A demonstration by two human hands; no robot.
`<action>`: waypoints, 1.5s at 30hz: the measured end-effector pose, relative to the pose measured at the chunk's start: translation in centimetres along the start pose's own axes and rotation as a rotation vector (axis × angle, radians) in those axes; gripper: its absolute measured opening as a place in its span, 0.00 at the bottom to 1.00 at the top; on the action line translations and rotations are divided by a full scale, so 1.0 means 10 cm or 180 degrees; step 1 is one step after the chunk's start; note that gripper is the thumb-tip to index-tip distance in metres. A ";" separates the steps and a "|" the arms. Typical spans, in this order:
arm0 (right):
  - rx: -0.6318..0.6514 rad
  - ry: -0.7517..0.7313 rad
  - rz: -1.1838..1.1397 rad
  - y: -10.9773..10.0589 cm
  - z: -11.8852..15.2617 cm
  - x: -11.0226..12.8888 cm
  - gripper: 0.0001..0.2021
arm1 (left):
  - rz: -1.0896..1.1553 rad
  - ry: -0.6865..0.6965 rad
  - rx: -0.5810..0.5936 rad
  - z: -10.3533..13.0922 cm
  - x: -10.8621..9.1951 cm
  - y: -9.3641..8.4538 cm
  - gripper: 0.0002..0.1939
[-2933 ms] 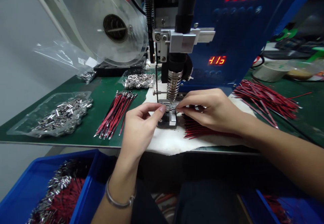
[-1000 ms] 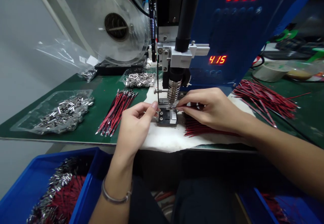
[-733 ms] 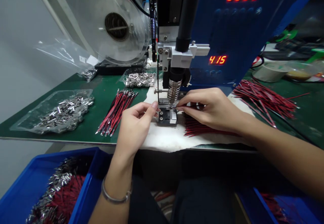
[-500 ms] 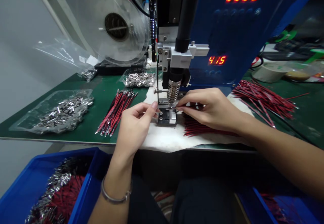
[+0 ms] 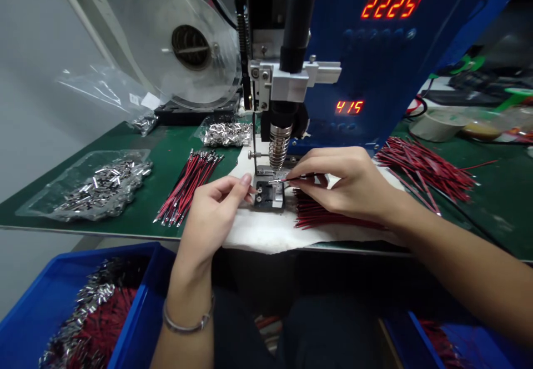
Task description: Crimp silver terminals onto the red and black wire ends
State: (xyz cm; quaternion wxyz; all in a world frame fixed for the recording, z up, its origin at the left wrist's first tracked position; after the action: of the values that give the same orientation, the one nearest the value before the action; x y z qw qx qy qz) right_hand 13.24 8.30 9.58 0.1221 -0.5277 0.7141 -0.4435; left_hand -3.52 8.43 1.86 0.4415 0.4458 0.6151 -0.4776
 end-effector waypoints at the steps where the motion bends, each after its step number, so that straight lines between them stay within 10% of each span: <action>1: -0.0017 -0.0055 -0.0015 -0.02 0.00 0.02 0.06 | -0.0009 -0.0005 0.0012 0.01 -0.01 0.01 0.15; 13: 0.0114 -0.0505 -0.0104 -0.09 0.03 0.17 0.05 | -0.0175 0.0274 0.0139 0.16 -0.20 0.08 0.10; 25: -0.0199 -0.0148 -0.0590 -0.03 0.04 0.35 0.03 | 0.1232 -0.0092 0.0885 0.56 -0.31 0.65 0.09; 30: -0.0041 -0.0599 -0.0295 -0.14 0.05 0.42 0.06 | 0.0071 0.0291 0.0154 0.49 -0.33 0.11 0.10; 34: 0.1389 0.0231 -0.0038 -0.06 -0.06 0.03 0.11 | -0.2291 0.0449 -0.0478 0.11 -0.42 -0.54 0.17; 38: 0.3191 0.1111 -0.0126 0.13 0.11 -0.29 0.16 | -0.4128 -0.0098 0.0071 -0.36 -0.31 -0.67 0.19; 45: 0.3355 0.1599 -0.0449 0.21 0.23 -0.49 0.18 | -0.4658 -0.0248 0.0057 -0.56 -0.25 -0.72 0.25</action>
State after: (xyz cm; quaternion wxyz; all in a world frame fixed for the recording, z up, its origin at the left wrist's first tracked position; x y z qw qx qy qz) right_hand 15.36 11.49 5.24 0.1653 -0.3208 0.3674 -0.8572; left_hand -10.62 12.52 6.51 0.0274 -0.0929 0.7354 -0.6707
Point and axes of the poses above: each hand's wrist, its own z-axis away from the middle knuckle, its own y-axis out of the palm, x = y × z, the point moved 9 cm from there along -z, towards the middle knuckle, and after that the axes turned 1 degree about z, right-handed, at the moved point
